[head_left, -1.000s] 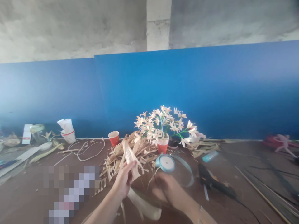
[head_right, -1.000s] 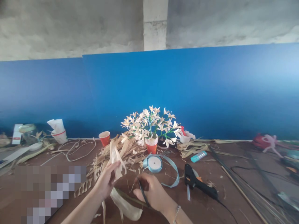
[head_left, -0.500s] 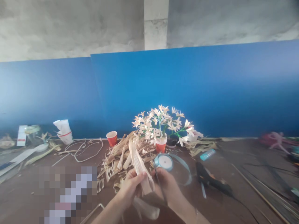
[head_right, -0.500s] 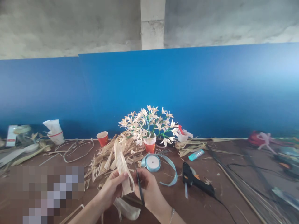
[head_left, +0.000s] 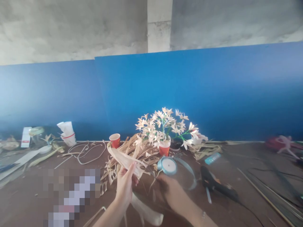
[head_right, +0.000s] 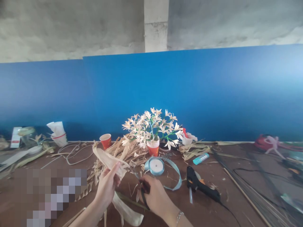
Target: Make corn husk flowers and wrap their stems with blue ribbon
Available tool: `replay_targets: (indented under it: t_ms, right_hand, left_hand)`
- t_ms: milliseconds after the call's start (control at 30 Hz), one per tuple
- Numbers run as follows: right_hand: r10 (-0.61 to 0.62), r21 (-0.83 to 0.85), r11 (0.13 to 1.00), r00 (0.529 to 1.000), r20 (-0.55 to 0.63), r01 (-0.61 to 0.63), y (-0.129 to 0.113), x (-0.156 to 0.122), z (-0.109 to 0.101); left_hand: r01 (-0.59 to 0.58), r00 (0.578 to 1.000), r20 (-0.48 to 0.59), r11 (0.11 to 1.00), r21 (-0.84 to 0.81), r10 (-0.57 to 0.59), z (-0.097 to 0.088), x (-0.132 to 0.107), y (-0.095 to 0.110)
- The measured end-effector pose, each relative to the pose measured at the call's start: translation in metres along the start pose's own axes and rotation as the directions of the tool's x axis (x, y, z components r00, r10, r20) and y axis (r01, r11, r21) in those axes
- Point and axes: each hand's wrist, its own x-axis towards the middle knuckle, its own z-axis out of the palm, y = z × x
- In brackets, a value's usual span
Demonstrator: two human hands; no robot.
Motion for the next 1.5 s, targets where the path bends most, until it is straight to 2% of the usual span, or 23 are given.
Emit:
replay_targets:
  t_ms: [167, 267, 433, 633, 1067, 1500]
  right_hand:
    - [0.016, 0.235, 0.969, 0.970, 0.245, -0.075, -0.008, -0.003, 0.005]
    - [0.044, 0.335, 0.931, 0.957, 0.288, -0.144, -0.007, -0.003, 0.012]
    - [0.084, 0.370, 0.911, 0.962, 0.261, -0.180, 0.003, -0.003, 0.024]
    - [0.085, 0.422, 0.888, 0.967, 0.241, -0.183, 0.018, 0.000, 0.031]
    - [0.158, 0.472, 0.844, 0.960, 0.232, -0.253, 0.004, -0.001, 0.028]
    - [0.138, 0.303, 0.933, 0.971, 0.198, -0.194, -0.003, -0.002, 0.022]
  left_hand:
    - [-0.003, 0.999, -0.053, 1.000, 0.018, 0.004, 0.002, -0.002, 0.000]
    - [-0.022, 0.999, -0.030, 0.998, 0.053, 0.023, 0.002, -0.003, -0.003]
    - [-0.012, 1.000, -0.011, 0.990, 0.138, 0.014, 0.002, -0.005, -0.010]
    - [-0.005, 1.000, 0.000, 0.989, 0.147, 0.006, 0.002, -0.005, -0.012]
    - [0.028, 1.000, 0.001, 0.989, 0.144, -0.029, 0.003, -0.008, -0.011]
    - [0.089, 0.996, -0.006, 0.994, 0.069, -0.089, 0.004, -0.009, -0.010]
